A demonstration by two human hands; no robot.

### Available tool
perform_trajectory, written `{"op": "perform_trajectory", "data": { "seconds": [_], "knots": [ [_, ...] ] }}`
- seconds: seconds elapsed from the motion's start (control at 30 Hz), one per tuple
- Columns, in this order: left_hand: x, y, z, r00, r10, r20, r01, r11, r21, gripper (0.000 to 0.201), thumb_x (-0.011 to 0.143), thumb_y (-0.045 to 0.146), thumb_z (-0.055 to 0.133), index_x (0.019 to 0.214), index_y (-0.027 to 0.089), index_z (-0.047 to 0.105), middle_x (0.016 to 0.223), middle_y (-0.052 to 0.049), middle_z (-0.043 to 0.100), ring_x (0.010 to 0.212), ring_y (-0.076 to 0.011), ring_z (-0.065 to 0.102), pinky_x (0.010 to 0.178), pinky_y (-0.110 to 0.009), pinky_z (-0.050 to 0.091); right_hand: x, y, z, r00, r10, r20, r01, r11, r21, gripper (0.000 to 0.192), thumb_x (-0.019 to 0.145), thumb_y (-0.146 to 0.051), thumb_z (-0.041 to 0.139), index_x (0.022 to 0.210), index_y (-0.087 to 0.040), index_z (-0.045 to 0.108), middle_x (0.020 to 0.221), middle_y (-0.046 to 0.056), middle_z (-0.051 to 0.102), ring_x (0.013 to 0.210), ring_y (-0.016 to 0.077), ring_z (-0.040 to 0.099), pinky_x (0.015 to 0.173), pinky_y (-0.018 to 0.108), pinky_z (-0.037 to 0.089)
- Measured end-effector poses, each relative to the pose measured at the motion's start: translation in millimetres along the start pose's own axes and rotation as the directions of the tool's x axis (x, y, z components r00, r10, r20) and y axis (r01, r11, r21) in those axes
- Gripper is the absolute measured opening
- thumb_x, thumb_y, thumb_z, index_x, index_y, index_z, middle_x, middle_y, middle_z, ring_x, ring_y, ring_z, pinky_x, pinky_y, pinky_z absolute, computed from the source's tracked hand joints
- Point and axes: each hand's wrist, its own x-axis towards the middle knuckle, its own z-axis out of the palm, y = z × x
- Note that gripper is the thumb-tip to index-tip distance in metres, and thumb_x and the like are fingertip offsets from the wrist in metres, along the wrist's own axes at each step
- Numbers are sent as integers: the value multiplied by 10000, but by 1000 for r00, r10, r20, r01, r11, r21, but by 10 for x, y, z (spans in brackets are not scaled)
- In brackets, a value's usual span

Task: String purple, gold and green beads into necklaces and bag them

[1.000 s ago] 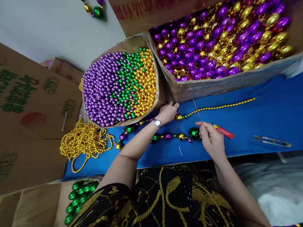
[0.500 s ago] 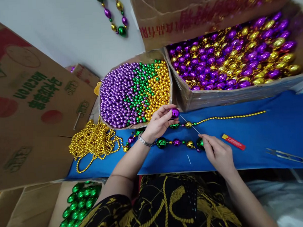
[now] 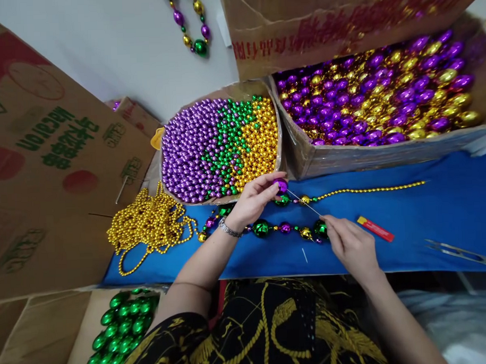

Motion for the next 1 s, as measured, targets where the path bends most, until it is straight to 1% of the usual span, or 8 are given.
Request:
{"op": "perform_trajectory", "data": {
  "seconds": [0.17,0.37,0.5,0.63,0.77,0.87,0.93,1.0],
  "knots": [
    [-70,36,77,996,65,66,-78,972,223,397,832,320,704,1206,201,642,1116,-78,673,941,-135,626,835,-262,537,47,-16,-16,994,-106,-9,96,927,-363,188,930,-207,556,1054,-221,697,566,-21,563,557,129,536,602,288,388],
    [-86,-100,191,998,-22,-54,16,994,-112,434,696,311,823,1030,153,597,1002,-72,670,807,-118,632,751,-278,555,51,-28,41,996,-86,16,86,996,-4,214,936,-153,528,1125,-173,624,869,31,710,736,128,645,739,251,480],
    [-102,-172,197,998,-56,-39,49,983,-175,434,639,270,861,965,135,607,916,-46,664,756,-92,615,710,-244,529,43,-50,92,995,-97,2,97,991,-87,204,925,-157,549,1105,-177,643,755,16,686,660,140,631,683,272,468],
    [-167,-141,217,996,-64,63,70,993,-97,440,661,297,846,994,135,608,884,-42,669,752,-96,617,711,-250,521,102,-121,156,996,-93,2,92,993,78,186,935,-152,536,1093,-163,633,844,33,711,723,134,660,723,250,494],
    [-119,52,-41,990,114,84,-130,968,214,393,805,360,719,1121,155,605,1094,-103,675,916,-138,637,802,-283,529,127,-108,176,993,-100,-55,104,991,80,160,918,-132,560,1063,-151,623,856,45,715,725,145,668,726,256,503],
    [98,211,-510,932,339,-128,-185,750,635,244,899,336,592,1055,153,629,1025,-84,692,885,-134,631,811,-284,512,91,-37,163,993,-85,-85,89,995,42,145,903,-123,576,1039,-140,624,825,50,703,700,148,661,715,258,503],
    [308,257,-848,908,383,-169,-51,503,863,198,922,271,534,1020,138,643,970,-84,699,840,-144,627,798,-294,502,66,-3,162,992,-76,-97,78,997,24,138,903,-127,575,1031,-133,627,824,55,701,701,151,664,720,261,505],
    [523,242,-1109,936,302,-178,119,205,971,229,928,220,496,1074,127,646,1017,-110,696,906,-182,632,840,-321,491,58,6,172,993,-68,-102,70,997,18,133,905,-130,572,1024,-127,630,835,61,705,710,153,670,729,261,507]
  ]
}}
